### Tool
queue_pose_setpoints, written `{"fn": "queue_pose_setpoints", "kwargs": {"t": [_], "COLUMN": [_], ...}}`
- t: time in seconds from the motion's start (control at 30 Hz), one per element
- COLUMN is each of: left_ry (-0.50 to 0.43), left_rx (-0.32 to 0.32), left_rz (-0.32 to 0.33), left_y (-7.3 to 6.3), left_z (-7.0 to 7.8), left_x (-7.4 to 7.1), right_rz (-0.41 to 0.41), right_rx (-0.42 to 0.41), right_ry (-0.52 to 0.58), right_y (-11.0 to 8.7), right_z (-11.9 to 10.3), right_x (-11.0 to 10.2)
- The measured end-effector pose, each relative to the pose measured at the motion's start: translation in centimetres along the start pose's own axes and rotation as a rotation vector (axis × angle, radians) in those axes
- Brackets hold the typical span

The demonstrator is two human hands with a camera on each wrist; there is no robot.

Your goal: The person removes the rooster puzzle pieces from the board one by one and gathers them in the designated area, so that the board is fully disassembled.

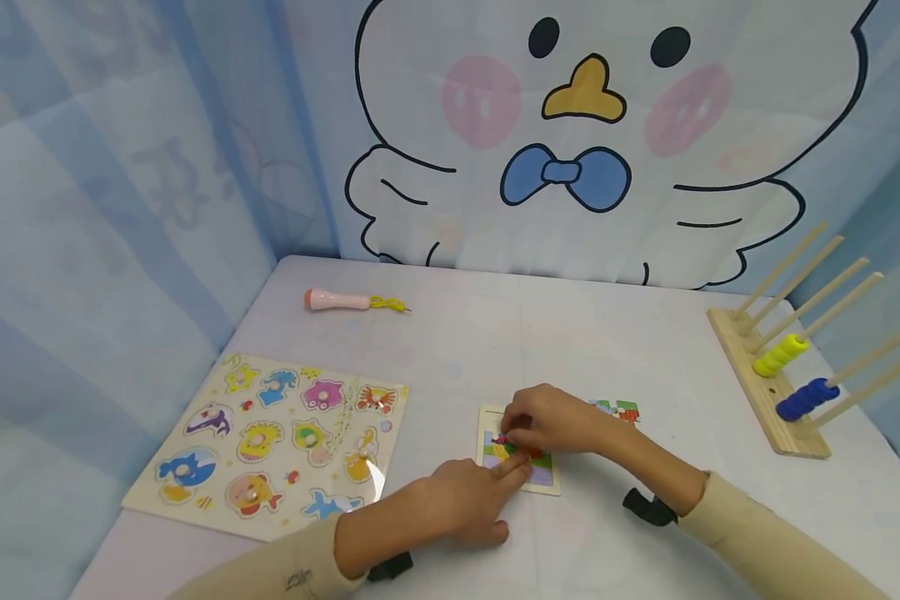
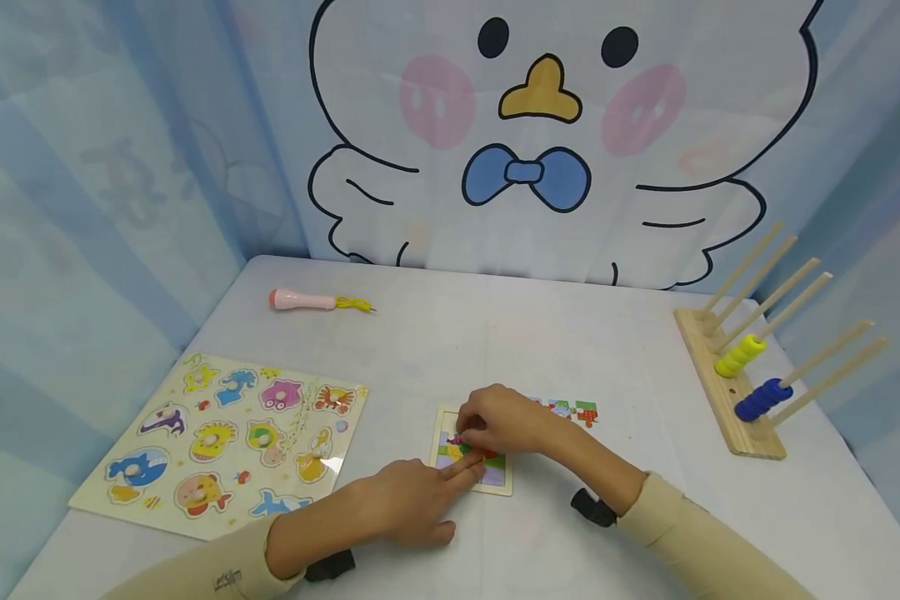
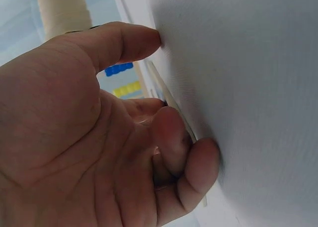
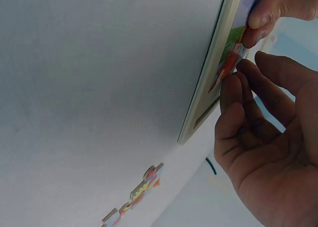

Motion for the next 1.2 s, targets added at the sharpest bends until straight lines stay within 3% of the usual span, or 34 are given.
{"fn": "queue_pose_setpoints", "kwargs": {"t": [0.23,0.53,0.8,1.2], "left_ry": [-0.018,-0.015,-0.020,-0.014], "left_rx": [-0.001,0.004,0.002,0.030], "left_rz": [-0.034,-0.020,-0.019,-0.009], "left_y": [-0.15,-0.12,-0.09,-0.01], "left_z": [-0.36,-0.32,-0.18,-0.14], "left_x": [-0.29,-0.41,-0.45,-0.37], "right_rz": [0.019,0.020,-0.009,0.028], "right_rx": [0.002,0.045,0.059,0.094], "right_ry": [0.015,0.058,0.167,0.216], "right_y": [0.41,0.58,0.45,0.44], "right_z": [-0.32,0.12,0.38,0.21], "right_x": [0.38,0.88,0.70,0.92]}}
Point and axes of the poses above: each hand's wrist, its own y-axis towards the middle knuckle, its own x-axis out of the palm, z = x × y, the point moved 3 cm from there along y, towards the middle knuckle, and after that the axes turned 6 degrees about -y, right-handed, at the moved point
